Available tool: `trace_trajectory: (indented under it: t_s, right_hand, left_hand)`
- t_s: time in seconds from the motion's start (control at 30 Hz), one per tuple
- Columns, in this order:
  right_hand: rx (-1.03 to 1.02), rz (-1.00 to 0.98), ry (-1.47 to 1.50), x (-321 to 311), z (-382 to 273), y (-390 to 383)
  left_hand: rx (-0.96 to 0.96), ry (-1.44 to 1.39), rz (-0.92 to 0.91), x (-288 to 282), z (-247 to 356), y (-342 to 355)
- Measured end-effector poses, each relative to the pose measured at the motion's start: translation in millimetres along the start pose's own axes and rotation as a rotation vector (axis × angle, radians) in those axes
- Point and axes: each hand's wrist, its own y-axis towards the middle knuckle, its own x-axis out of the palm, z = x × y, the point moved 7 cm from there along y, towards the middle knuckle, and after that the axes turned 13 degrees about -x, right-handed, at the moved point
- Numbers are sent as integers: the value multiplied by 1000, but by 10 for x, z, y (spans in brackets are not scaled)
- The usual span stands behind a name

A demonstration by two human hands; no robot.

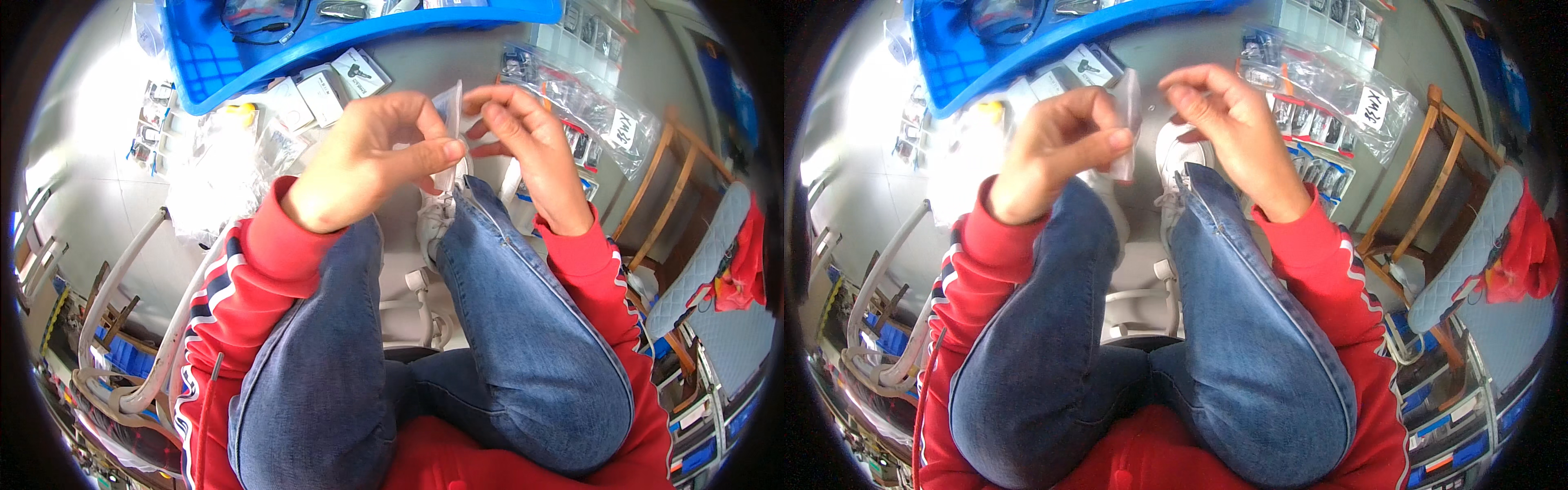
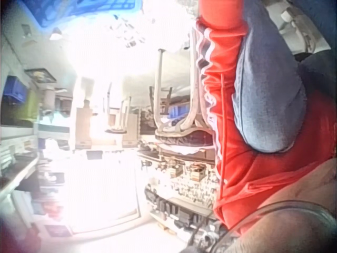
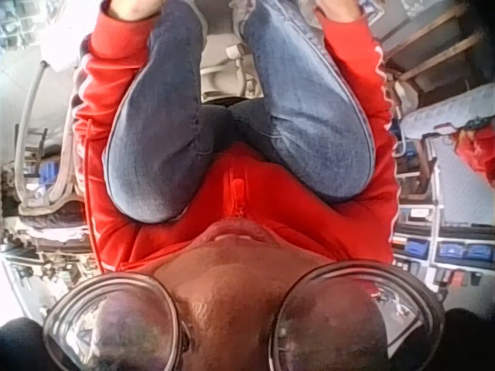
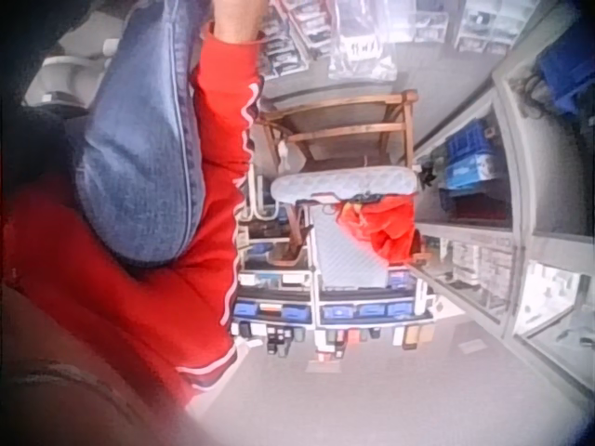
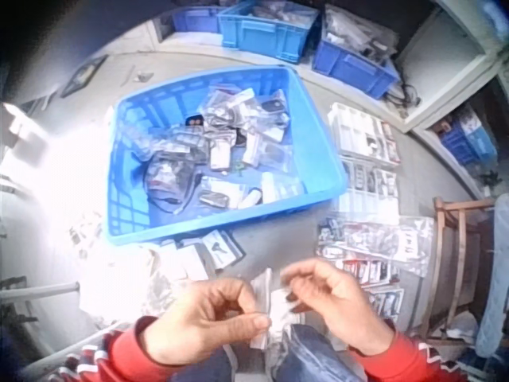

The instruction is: The person sits on the floor and handles several car key fobs in plastic bags. They write on a bag with a marker, open a bag to remove a key fob, use pliers to pry open the fob, and inspect the internal components. The person then closes the fob and places it back into a bag.

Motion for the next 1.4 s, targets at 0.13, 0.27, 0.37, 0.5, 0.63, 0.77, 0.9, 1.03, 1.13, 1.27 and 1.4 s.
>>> trace_trajectory:
  t_s: [0.13,0.27,0.37,0.5,0.63,0.77,0.9,1.03,1.13,1.27,1.4]
  right_hand:
    - [73,-153,58,144,32,-77]
    - [117,-254,103,251,21,-118]
    - [141,-291,120,289,4,-132]
    - [123,-341,178,302,-26,-133]
    - [61,-399,184,291,-10,-139]
    - [34,-432,317,313,11,-173]
    - [-108,-440,293,349,-79,-158]
    - [-240,-435,274,375,-368,-197]
    - [-357,-425,169,400,-840,-348]
    - [-594,-372,148,487,-1732,-926]
    - [-821,-120,2,428,-2276,-1737]
  left_hand:
    - [-48,183,80,14,-88,27]
    - [-37,335,135,47,-119,25]
    - [-50,373,80,86,-156,32]
    - [-65,169,1,80,-201,24]
    - [-129,162,-12,62,-246,26]
    - [-124,-102,-109,129,-209,17]
    - [-58,-127,-141,176,-140,-18]
    - [35,-16,-119,254,87,-140]
    - [153,99,-139,458,528,-443]
    - [367,350,-53,1005,1172,-1194]
    - [550,538,121,1612,1435,-2069]
